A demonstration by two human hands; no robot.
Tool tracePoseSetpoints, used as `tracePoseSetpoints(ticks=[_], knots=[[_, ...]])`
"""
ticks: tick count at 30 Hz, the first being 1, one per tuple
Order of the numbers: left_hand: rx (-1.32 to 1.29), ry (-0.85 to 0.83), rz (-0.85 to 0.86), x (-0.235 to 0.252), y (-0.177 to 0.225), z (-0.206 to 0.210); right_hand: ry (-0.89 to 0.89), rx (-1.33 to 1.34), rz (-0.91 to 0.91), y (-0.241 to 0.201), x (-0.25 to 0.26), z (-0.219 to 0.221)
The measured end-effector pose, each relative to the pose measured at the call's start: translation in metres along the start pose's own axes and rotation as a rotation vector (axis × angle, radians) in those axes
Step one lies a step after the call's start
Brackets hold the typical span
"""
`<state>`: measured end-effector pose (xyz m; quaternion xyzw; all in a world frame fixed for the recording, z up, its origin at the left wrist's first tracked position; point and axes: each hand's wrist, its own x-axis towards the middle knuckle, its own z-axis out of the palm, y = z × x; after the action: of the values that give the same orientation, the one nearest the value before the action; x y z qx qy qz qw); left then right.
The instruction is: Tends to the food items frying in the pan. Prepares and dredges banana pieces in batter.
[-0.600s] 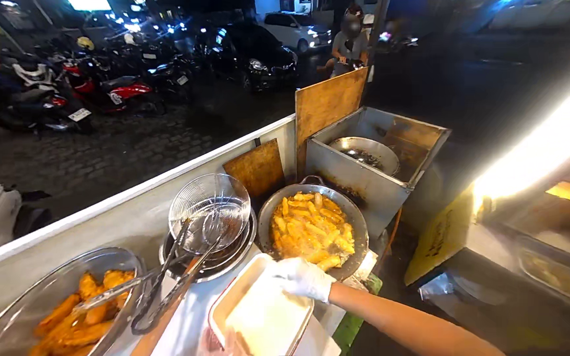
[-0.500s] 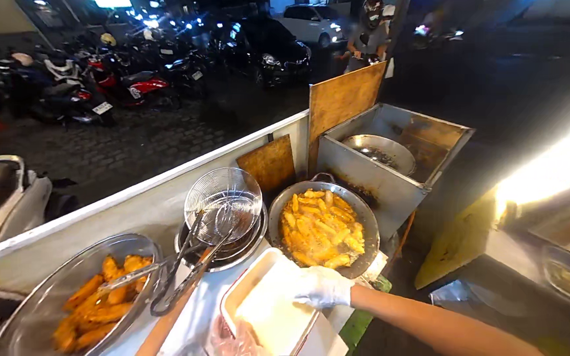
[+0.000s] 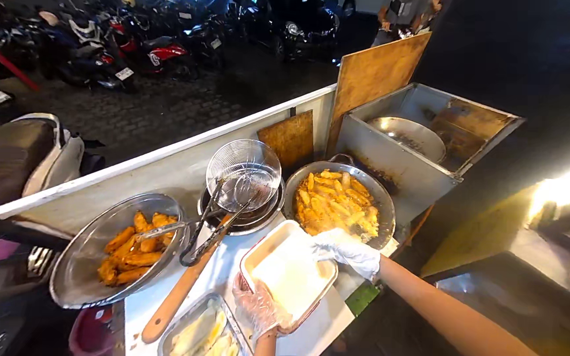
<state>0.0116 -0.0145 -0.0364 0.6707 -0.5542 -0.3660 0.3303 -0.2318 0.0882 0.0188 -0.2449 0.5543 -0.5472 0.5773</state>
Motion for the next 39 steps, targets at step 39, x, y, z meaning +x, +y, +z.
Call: tracePoseSetpoints(ticks=[39], knots=[[0.277, 0.64, -0.125, -0.036, -0.228, -0.131, -0.561, -1.58, -0.423, 0.214, 0.104, 0.315]])
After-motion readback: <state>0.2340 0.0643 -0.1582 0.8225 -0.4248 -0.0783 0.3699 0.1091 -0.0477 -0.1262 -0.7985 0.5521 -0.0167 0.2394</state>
